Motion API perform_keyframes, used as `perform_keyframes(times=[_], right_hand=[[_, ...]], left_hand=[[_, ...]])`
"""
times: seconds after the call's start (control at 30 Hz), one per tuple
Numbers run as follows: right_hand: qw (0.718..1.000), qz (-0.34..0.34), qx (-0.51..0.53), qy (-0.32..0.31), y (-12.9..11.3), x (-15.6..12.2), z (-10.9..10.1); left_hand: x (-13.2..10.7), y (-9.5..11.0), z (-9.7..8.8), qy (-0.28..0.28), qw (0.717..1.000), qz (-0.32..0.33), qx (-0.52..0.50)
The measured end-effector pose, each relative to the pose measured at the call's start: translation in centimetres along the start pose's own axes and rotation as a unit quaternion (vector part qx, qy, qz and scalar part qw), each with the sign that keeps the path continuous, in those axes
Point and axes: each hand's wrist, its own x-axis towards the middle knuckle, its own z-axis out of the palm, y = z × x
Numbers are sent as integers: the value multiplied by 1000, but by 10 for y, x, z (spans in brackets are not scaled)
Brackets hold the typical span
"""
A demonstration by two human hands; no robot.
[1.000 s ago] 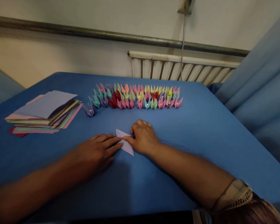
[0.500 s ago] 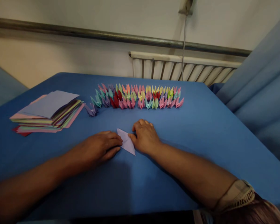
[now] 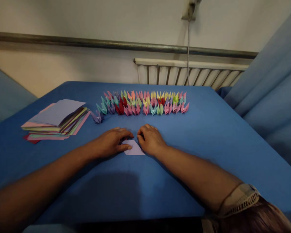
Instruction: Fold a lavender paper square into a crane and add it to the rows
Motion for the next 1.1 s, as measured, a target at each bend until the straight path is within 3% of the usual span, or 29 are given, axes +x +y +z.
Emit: perform_keyframes(times=[0.1, 0.2, 0.3, 0.37, 0.43, 0.5, 0.53, 0.6, 0.77, 0.9, 1.1], right_hand=[[999, -9, 44, 15, 3, 1, 2], [991, -13, 125, 49, 5, 2, 1], [953, 15, 283, 106, 7, 5, -5], [912, 46, 390, 117, 7, 6, -9], [883, 68, 454, 92, 7, 7, -10], [877, 75, 471, 57, 6, 8, -7], [881, 76, 465, 48, 6, 8, -4], [879, 68, 471, 40, 5, 9, 2], [873, 90, 477, 56, 7, 13, 6], [873, 114, 469, 61, 8, 14, -1], [881, 117, 459, 21, 6, 10, -7]], left_hand=[[2, -2, -1, -24, 999, -18, -26], [7, -4, -2, -13, 996, 2, -91], [13, -1, -4, 63, 964, -65, -249], [19, 7, -4, 165, 897, -133, -388], [25, 17, 0, 258, 794, -160, -527], [31, 26, 9, 271, 702, -159, -639], [33, 30, 14, 267, 670, -158, -674], [35, 34, 25, 262, 640, -155, -706], [30, 27, 34, 207, 646, -144, -721], [25, 21, 29, 171, 687, -137, -693], [23, 25, 26, 174, 737, -136, -639]])
